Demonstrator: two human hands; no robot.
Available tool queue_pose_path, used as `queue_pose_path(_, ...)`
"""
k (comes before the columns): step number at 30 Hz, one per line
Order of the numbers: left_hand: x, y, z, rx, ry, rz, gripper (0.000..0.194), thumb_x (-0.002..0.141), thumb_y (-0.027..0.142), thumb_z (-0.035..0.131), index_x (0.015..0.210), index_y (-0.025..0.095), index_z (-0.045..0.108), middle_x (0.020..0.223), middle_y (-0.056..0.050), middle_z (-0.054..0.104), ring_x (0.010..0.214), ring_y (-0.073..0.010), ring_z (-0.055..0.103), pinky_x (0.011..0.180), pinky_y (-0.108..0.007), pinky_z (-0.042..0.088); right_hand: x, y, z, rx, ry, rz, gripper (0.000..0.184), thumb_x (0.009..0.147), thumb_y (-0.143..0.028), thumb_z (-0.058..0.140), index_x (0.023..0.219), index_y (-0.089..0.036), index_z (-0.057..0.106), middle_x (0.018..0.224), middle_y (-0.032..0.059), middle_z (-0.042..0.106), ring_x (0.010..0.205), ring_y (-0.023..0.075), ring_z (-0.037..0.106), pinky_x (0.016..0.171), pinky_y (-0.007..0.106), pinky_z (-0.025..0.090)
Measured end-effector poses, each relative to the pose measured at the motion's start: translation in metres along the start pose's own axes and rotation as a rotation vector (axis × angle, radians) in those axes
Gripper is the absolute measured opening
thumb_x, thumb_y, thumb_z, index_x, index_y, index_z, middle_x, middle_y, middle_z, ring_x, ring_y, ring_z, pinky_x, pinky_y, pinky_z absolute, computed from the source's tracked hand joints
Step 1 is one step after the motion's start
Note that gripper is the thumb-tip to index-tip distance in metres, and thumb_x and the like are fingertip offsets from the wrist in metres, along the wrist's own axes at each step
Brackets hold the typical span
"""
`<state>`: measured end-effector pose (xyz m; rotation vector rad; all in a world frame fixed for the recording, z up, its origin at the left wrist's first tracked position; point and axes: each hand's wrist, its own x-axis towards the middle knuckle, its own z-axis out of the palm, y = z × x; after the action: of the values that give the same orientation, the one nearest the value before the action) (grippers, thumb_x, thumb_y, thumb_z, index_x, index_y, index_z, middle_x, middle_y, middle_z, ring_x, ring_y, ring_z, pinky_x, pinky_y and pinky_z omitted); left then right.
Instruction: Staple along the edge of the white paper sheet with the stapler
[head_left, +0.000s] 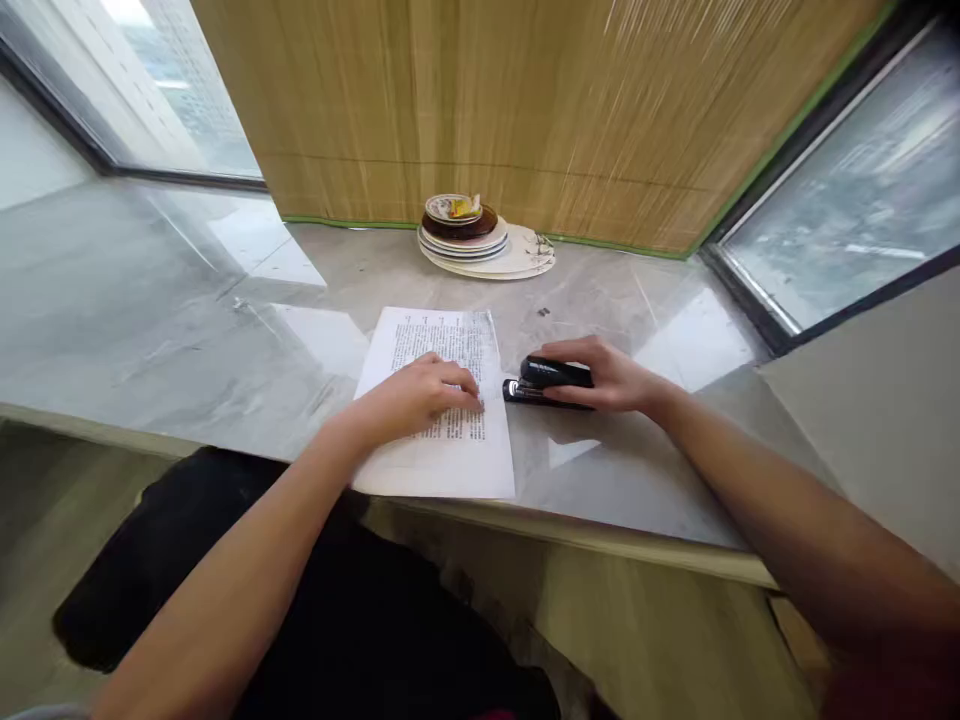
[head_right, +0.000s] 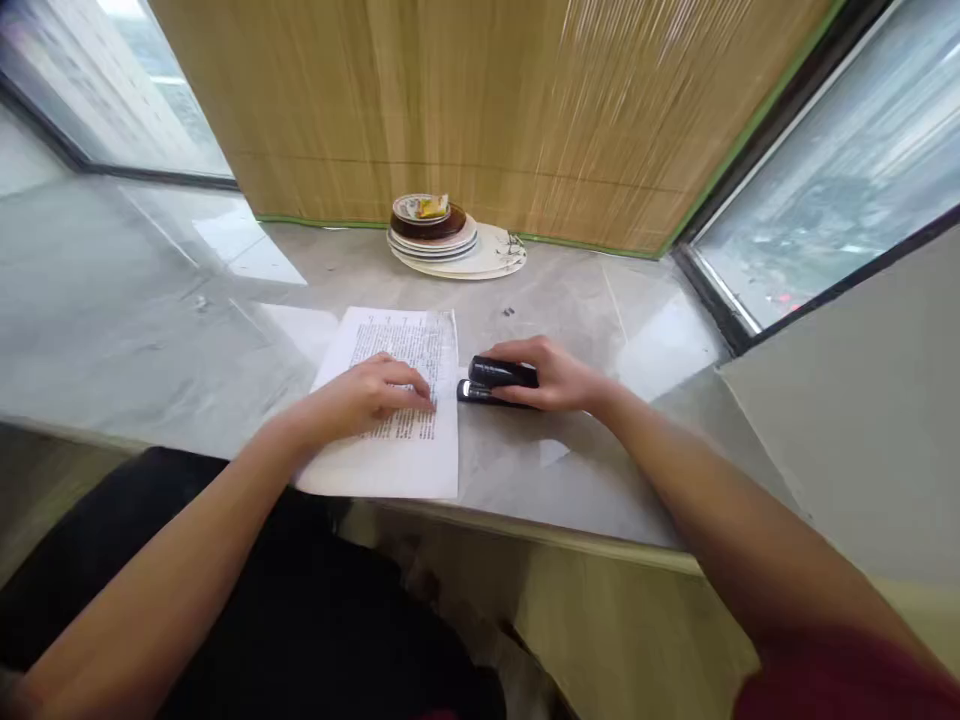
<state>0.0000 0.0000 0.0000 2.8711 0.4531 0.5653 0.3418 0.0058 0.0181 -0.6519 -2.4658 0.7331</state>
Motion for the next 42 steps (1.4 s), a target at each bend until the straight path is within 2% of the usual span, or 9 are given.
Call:
queue_pose_path(8,0.005,0.005,-0.003,-0.048,-0.032,-0.048,0.046,0.086,-0.011,0.045,0.100,0.023,0.072,0.114,0.000,0.079,0.104,-0.0167,0.072,0.093,-0.036,0.041,0.002,-0.004,-0.002,0.011,-0.017,0.028,0.033,0.099,-0.037,0.073,0.124,-0.015,0.071,0.102,0.0069,0.074,0.086,0.0176,0.066,0.078,0.027,0.050)
queue_pose_path(13,0.004,0.006,-0.003,-0.023,-0.022,-0.051,0.055,0.084,-0.011,0.043,0.114,0.025,0.072,0.118,-0.002,0.078,0.105,-0.0182,0.071,0.092,-0.037,0.041,0.002,-0.004,-0.002,0.013,-0.015,0.032,0.035,0.099,-0.038,0.073,0.125,-0.015,0.072,0.105,0.0079,0.076,0.088,0.0181,0.068,0.079,0.027,0.051)
queue_pose_path(18,0.005,0.004,-0.002,-0.053,-0.029,-0.045,0.047,0.082,-0.011,0.044,0.100,0.023,0.071,0.113,-0.001,0.078,0.102,-0.0177,0.071,0.091,-0.036,0.041,0.002,-0.005,-0.002,0.021,-0.016,0.045,0.034,0.099,-0.037,0.073,0.125,-0.015,0.072,0.104,0.0073,0.075,0.087,0.0176,0.067,0.079,0.027,0.051)
queue_pose_path(23,0.004,0.005,-0.002,-0.043,-0.013,-0.046,0.054,0.079,-0.012,0.043,0.108,0.024,0.071,0.116,-0.002,0.077,0.103,-0.0185,0.070,0.091,-0.036,0.041,0.002,-0.006,-0.003,0.028,-0.026,0.053,0.033,0.099,-0.037,0.073,0.124,-0.015,0.072,0.104,0.0069,0.075,0.087,0.0176,0.066,0.079,0.027,0.051)
queue_pose_path(31,0.005,0.005,-0.002,-0.099,-0.009,-0.079,0.035,0.089,-0.005,0.047,0.092,0.022,0.069,0.111,-0.002,0.078,0.097,-0.0181,0.070,0.089,-0.037,0.044,0.002,-0.006,-0.003,-0.015,-0.024,0.027,0.034,0.099,-0.037,0.072,0.126,-0.016,0.072,0.104,0.0073,0.076,0.085,0.0173,0.068,0.077,0.027,0.052)
queue_pose_path(34,0.006,0.006,-0.001,-0.157,-0.002,-0.105,0.032,0.092,-0.001,0.051,0.090,0.022,0.072,0.110,-0.003,0.080,0.094,-0.0185,0.072,0.091,-0.038,0.046,-0.004,-0.001,-0.007,-0.034,0.045,0.038,0.037,0.094,-0.039,0.077,0.124,-0.018,0.075,0.101,0.0069,0.079,0.083,0.0192,0.070,0.077,0.029,0.055)
queue_pose_path(36,0.005,0.007,-0.003,-0.205,0.015,-0.104,0.032,0.092,0.001,0.053,0.091,0.023,0.076,0.107,-0.003,0.082,0.091,-0.0187,0.073,0.093,-0.040,0.047,-0.009,0.004,-0.011,-0.006,0.168,0.145,0.037,0.090,-0.042,0.080,0.120,-0.020,0.079,0.101,0.0066,0.081,0.084,0.0225,0.073,0.077,0.031,0.057)
queue_pose_path(38,0.003,0.007,-0.010,-0.295,0.105,-0.133,0.031,0.093,0.003,0.056,0.092,0.024,0.079,0.102,-0.003,0.083,0.090,-0.0197,0.075,0.094,-0.041,0.049,-0.009,0.008,-0.013,0.049,0.339,0.302,0.036,0.088,-0.042,0.082,0.116,-0.021,0.081,0.102,0.0064,0.082,0.088,0.0258,0.075,0.078,0.034,0.058)
queue_pose_path(42,-0.005,-0.001,-0.033,-0.582,0.563,-0.282,0.022,0.086,0.007,0.068,0.084,0.024,0.083,0.093,-0.004,0.081,0.092,-0.0219,0.075,0.093,-0.039,0.052,0.019,-0.006,0.003,0.033,0.545,0.410,0.039,0.082,-0.040,0.084,0.114,-0.019,0.081,0.106,0.0069,0.082,0.095,0.0280,0.076,0.083,0.036,0.059)
